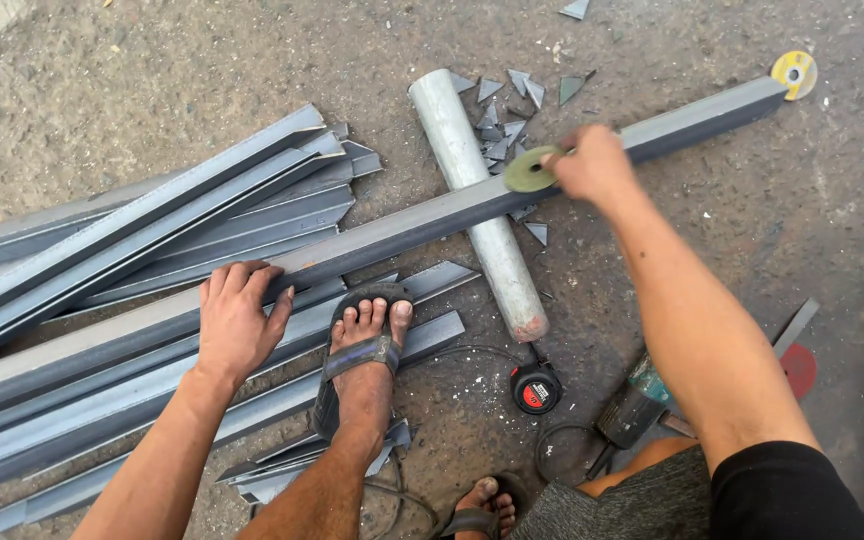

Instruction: Cutting metal beams and tubes to specific lengths using an angle grinder, tape measure, and marking tool.

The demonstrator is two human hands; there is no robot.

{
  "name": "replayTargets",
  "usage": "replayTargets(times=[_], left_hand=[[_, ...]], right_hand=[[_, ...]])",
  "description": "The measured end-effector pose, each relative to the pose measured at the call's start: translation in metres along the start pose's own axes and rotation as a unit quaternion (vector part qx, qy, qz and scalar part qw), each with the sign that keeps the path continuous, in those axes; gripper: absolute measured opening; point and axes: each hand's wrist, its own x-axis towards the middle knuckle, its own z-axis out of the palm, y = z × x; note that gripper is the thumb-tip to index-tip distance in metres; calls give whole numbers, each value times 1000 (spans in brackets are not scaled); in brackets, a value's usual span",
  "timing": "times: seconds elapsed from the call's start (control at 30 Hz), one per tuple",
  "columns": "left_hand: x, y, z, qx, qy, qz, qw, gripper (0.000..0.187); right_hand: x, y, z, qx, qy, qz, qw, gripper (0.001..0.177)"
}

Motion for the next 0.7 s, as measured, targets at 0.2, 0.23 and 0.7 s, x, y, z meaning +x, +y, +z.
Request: replayTargets(times=[0.2, 0.23, 0.7], left_hand=[[0, 5, -3, -4, -7, 26, 1000, 27], [1, 2, -3, -4, -9, 35, 999, 27], [70, 103, -24, -5, -40, 235, 971, 33]], right_hand=[[-29, 60, -40, 270, -121, -22, 955, 39], [-44, 70, -41, 275, -115, -17, 954, 39], [-247, 252, 6, -26, -133, 349, 927, 71]])
